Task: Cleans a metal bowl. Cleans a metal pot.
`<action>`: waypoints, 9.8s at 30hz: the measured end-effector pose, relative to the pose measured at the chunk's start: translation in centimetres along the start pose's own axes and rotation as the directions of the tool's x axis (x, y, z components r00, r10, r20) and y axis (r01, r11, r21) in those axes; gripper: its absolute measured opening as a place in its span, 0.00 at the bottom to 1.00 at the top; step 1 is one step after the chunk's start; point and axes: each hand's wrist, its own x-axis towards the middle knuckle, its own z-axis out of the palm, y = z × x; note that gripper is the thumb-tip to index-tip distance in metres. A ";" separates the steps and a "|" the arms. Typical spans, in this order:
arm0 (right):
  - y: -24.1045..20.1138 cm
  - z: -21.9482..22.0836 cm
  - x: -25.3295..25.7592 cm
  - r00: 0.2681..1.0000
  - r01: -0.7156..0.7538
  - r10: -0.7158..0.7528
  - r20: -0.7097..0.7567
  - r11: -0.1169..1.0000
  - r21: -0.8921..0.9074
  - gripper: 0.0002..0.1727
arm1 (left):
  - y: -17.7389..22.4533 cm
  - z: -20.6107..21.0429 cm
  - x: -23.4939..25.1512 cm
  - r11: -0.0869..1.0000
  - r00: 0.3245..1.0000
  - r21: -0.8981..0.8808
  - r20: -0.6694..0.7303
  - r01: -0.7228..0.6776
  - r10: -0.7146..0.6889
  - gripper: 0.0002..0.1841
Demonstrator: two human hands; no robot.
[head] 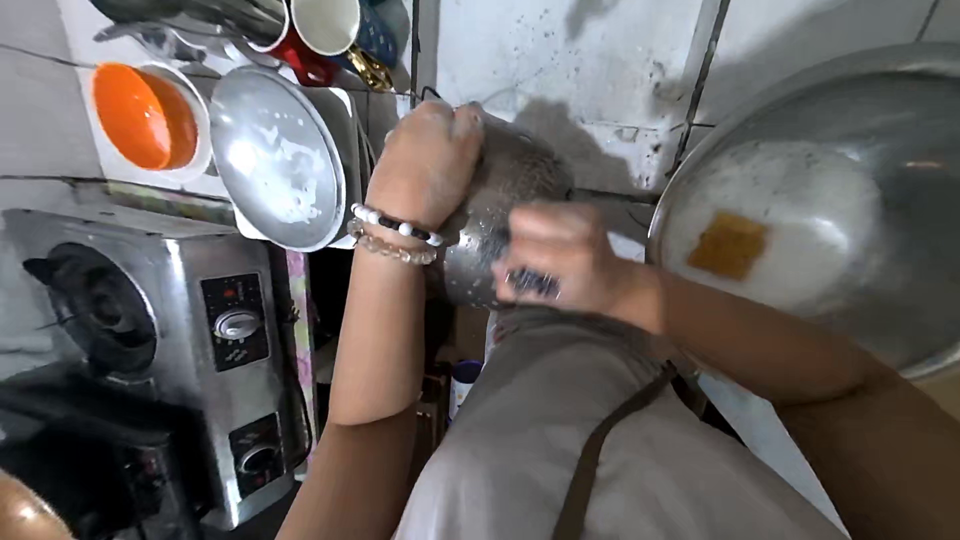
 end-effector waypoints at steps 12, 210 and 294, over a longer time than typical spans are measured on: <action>3.6 -3.4 0.3 0.947 -0.314 0.303 -0.107 0.943 -0.110 0.13 | 0.2 0.1 0.5 0.999 1.000 0.032 -0.006 -0.007 0.007 0.27; -3.4 2.2 3.1 0.994 -0.106 0.075 -0.077 0.785 -0.610 0.11 | -8.0 10.7 -8.7 0.789 0.651 -0.145 -0.663 -0.598 0.371 0.25; -1.8 0.8 1.8 0.933 -0.345 0.276 -0.232 0.870 -0.351 0.12 | -7.7 4.7 -6.3 0.929 0.910 -0.142 -0.294 -0.343 0.291 0.27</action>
